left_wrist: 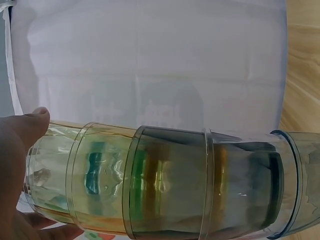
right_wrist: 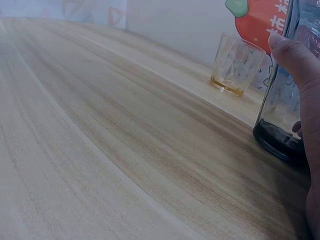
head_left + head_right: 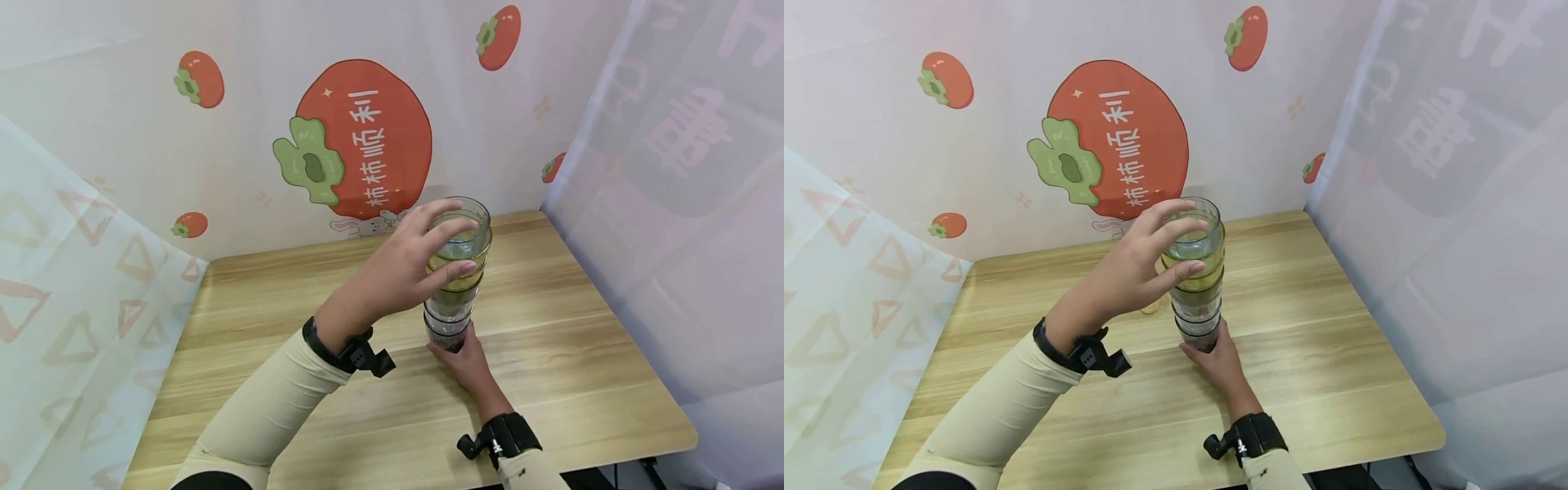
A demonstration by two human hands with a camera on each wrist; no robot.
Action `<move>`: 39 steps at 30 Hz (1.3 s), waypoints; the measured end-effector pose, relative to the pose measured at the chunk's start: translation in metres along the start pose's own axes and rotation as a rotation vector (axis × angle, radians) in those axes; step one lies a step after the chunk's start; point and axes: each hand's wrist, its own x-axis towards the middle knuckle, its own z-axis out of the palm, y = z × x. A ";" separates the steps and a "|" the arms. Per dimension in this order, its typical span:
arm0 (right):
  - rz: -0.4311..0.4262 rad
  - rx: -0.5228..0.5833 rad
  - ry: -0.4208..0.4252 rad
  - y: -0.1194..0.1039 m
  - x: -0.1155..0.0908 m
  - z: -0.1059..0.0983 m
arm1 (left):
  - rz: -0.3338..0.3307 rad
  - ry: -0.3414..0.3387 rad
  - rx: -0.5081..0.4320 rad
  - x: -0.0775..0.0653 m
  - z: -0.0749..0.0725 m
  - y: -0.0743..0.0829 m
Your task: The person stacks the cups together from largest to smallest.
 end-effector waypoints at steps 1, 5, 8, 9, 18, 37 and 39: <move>-0.003 0.004 0.002 0.006 0.002 0.001 | -0.011 0.000 -0.004 0.000 0.000 0.000; -0.008 0.025 0.022 0.025 0.008 0.004 | -0.070 -0.007 -0.053 -0.004 0.002 -0.002; -0.016 0.021 0.033 0.027 0.008 0.004 | -0.102 -0.006 -0.106 -0.009 0.003 -0.004; -0.016 0.017 0.036 0.028 0.008 0.004 | -0.110 -0.005 -0.118 -0.011 0.003 -0.005; -0.020 -0.016 0.040 0.028 0.007 0.004 | -0.200 -0.031 -0.147 -0.029 -0.001 -0.016; -0.027 -0.026 0.064 0.028 0.007 0.005 | -0.446 -0.613 -0.031 -0.078 0.017 -0.060; -0.024 -0.028 0.064 0.027 0.006 0.006 | -0.458 -0.583 -0.018 -0.082 0.023 -0.068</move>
